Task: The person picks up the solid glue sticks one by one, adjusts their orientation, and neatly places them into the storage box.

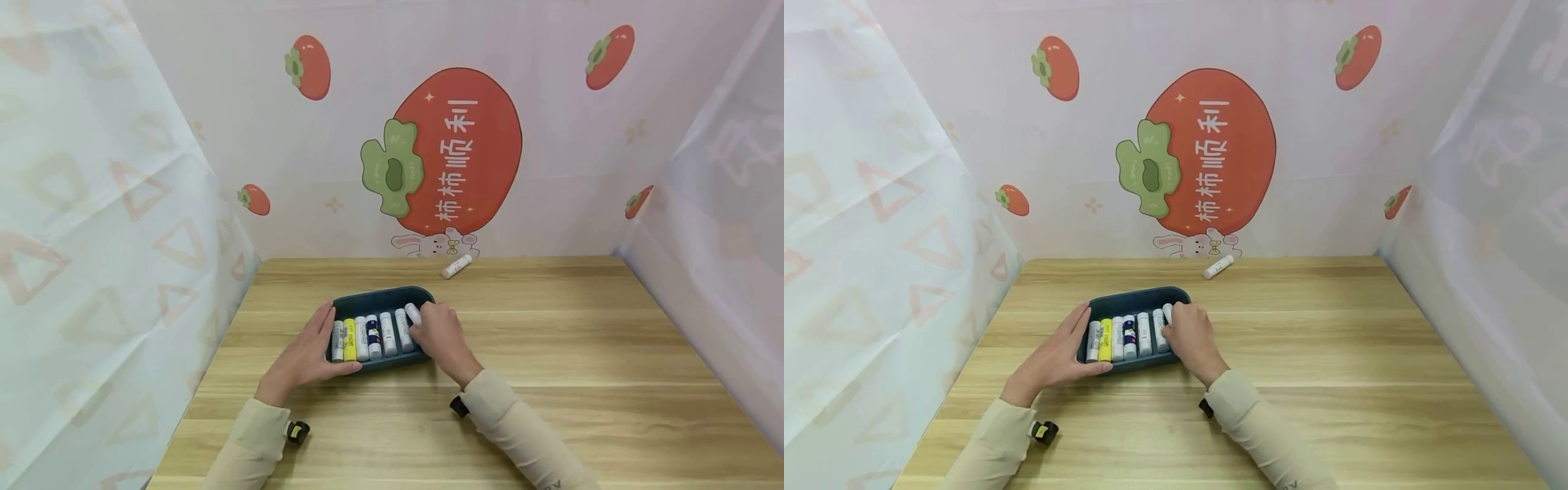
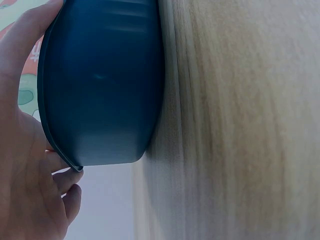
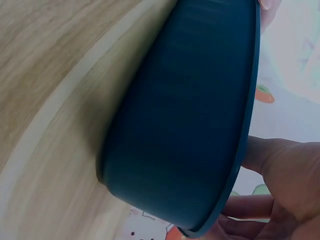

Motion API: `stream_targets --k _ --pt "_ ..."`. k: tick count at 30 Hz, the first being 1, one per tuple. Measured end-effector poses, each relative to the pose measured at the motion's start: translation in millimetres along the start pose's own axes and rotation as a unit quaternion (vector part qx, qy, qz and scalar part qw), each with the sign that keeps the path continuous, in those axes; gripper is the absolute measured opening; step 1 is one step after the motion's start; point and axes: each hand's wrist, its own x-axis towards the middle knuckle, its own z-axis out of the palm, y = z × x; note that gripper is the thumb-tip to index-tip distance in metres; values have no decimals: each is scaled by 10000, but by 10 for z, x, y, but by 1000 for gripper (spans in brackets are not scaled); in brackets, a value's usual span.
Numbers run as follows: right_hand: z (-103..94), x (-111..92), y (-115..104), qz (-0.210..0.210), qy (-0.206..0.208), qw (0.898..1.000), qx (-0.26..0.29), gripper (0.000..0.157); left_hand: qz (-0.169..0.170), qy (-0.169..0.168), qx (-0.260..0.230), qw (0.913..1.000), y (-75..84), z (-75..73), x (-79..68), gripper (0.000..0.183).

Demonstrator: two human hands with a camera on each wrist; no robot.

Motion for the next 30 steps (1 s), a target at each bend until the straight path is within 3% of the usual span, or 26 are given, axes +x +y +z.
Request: stream_targets --k 9,15,23,30 --pt "82 29 -56 112 -302 9994 -112 37 -21 2 -8 10000 15 -9 6 137" --pt "107 39 -85 191 -719 9972 116 38 -15 12 -30 10000 23 -16 -6 137" --pt "155 39 -84 378 -1143 9923 304 19 -81 -51 -58 9999 19 -9 -12 139" --pt "139 75 -89 271 -1429 9892 177 20 -89 -20 -79 9999 14 -10 -14 139"
